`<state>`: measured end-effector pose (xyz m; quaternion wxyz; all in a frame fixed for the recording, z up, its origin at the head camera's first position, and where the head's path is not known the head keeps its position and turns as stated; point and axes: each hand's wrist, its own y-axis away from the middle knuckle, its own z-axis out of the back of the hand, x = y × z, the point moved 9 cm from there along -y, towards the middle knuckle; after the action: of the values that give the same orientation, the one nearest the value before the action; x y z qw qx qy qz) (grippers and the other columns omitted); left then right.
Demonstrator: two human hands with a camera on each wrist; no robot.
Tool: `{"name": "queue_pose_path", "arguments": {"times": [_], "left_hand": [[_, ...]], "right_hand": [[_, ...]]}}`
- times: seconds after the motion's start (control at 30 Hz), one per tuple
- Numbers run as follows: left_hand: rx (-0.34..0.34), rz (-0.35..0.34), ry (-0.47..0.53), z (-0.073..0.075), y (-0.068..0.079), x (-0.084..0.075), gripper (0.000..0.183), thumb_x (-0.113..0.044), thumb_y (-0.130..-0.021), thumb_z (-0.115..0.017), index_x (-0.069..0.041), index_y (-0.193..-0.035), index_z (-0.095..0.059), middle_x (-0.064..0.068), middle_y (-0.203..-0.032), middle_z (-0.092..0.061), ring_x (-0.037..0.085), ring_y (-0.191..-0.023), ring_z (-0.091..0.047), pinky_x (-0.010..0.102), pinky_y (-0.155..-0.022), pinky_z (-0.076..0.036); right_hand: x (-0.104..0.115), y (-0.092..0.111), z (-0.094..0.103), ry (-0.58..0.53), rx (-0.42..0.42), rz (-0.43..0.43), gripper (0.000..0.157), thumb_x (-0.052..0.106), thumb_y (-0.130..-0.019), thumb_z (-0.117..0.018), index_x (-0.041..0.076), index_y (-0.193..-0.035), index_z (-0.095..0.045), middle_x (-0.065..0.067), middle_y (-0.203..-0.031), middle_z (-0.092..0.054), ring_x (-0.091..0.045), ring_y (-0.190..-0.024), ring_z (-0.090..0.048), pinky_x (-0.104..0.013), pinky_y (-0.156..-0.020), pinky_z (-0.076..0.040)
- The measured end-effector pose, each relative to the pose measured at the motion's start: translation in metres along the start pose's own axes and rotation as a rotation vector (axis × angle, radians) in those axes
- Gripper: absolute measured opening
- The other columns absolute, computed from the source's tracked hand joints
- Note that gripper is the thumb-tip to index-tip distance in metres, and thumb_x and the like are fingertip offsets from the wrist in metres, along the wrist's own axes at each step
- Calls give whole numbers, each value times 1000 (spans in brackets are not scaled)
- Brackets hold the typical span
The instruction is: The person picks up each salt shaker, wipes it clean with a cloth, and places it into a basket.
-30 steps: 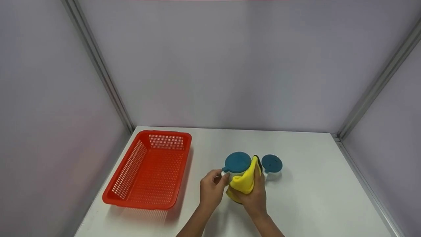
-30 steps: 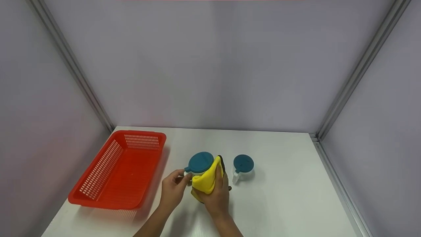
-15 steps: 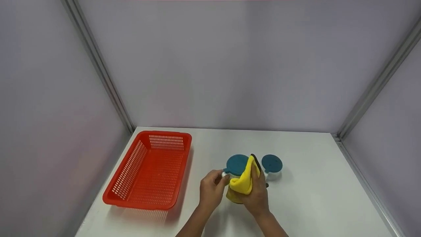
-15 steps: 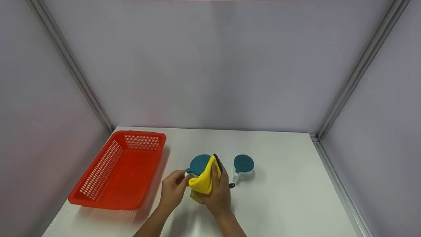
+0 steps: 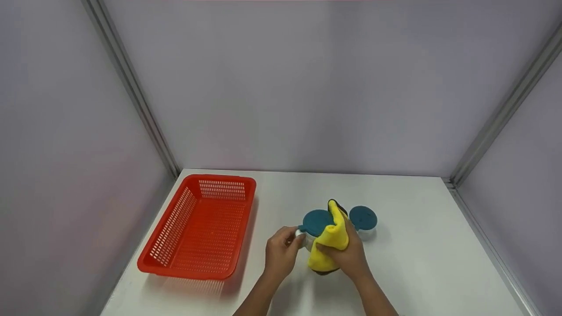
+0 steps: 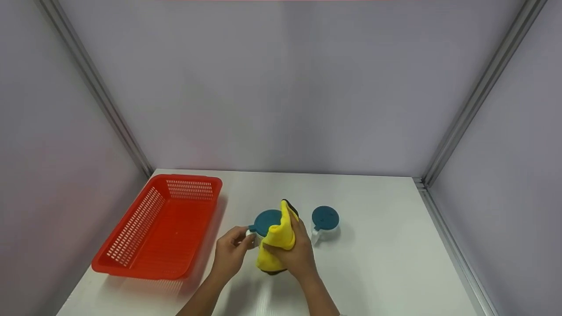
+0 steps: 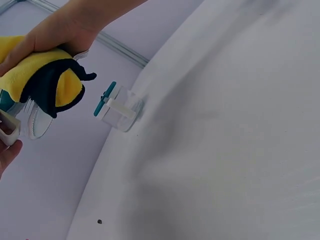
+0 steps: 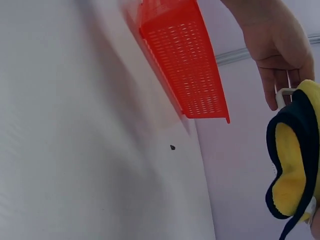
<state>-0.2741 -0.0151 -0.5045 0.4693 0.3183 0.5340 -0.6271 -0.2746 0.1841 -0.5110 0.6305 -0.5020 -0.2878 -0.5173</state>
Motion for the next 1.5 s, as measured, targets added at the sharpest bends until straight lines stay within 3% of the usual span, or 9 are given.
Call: {"name": "queue_pose_path", "arguments": {"times": [0.13, 0.3, 0.47, 0.63, 0.8, 0.93, 1.13, 1.3, 1.5], "left_hand": [[34, 37, 48, -1, 0, 6, 12, -19, -92, -70, -17, -104, -72, -1, -88, -65, 11, -81, -65, 22, -70, -59], [116, 110, 168, -3, -3, 14, 15, -17, -92, -69, -15, -107, -71, 5, -93, -66, 23, -81, -68, 30, -66, -61], [174, 187, 275, -5, -4, 22, 19, -16, -93, -68, -12, -111, -70, 8, -102, -70, 26, -85, -72, 36, -67, -62], [199, 227, 337, -7, -5, 25, 22, -21, -94, -67, -11, -113, -70, 9, -103, -71, 23, -88, -73, 38, -70, -62], [221, 258, 356, -8, -6, 27, 23, -22, -92, -70, -10, -112, -71, 9, -102, -71, 23, -92, -70, 38, -75, -61], [191, 279, 347, -4, -7, 29, 23, -23, -90, -71, -10, -110, -72, 8, -101, -71, 20, -91, -68, 33, -80, -61], [193, 271, 346, -3, -9, 26, 25, -23, -92, -69, -10, -113, -71, 9, -100, -71, 22, -89, -72, 36, -76, -61], [179, 251, 356, -3, -9, 25, 25, -22, -93, -68, -8, -114, -69, 10, -104, -71, 23, -91, -72, 37, -75, -61], [128, 147, 312, -1, -9, 21, 22, -21, -94, -67, -10, -112, -70, 12, -103, -69, 21, -94, -68, 34, -75, -61]], "right_hand": [[-12, -1, 2, -79, 72, -135, 76, 29, -77, -85, 18, -139, -44, 0, -118, -61, -19, -103, -59, -41, -100, -49], [-25, 0, 4, -159, 164, -298, 71, 27, -78, -84, 11, -134, -44, -7, -116, -58, -23, -103, -58, -42, -100, -50], [-24, 2, 0, -314, 306, -380, 71, 19, -79, -79, 6, -135, -37, -11, -115, -53, -25, -103, -55, -36, -95, -50], [-13, 3, -4, -441, 391, -359, 69, 12, -81, -74, -2, -135, -32, -9, -110, -53, -25, -100, -56, -35, -92, -51], [-11, 3, -4, -450, 346, -372, 66, 14, -83, -73, 1, -133, -33, -8, -108, -52, -24, -98, -56, -34, -91, -52], [-11, 4, -8, -452, 318, -376, 66, 14, -82, -73, 3, -133, -33, -11, -110, -51, -26, -99, -56, -36, -92, -51], [-11, 5, -2, -288, 252, -341, 66, 19, -79, -80, 6, -132, -42, -11, -114, -56, -25, -100, -57, -35, -94, -50], [-7, 3, -2, -171, 234, -278, 75, 24, -77, -85, 13, -137, -42, -8, -122, -58, -23, -106, -58, -44, -102, -49], [3, 0, -4, -55, 146, -107, 94, 33, -67, -92, 32, -145, -39, 5, -131, -56, -17, -113, -57, -51, -106, -45]]}}
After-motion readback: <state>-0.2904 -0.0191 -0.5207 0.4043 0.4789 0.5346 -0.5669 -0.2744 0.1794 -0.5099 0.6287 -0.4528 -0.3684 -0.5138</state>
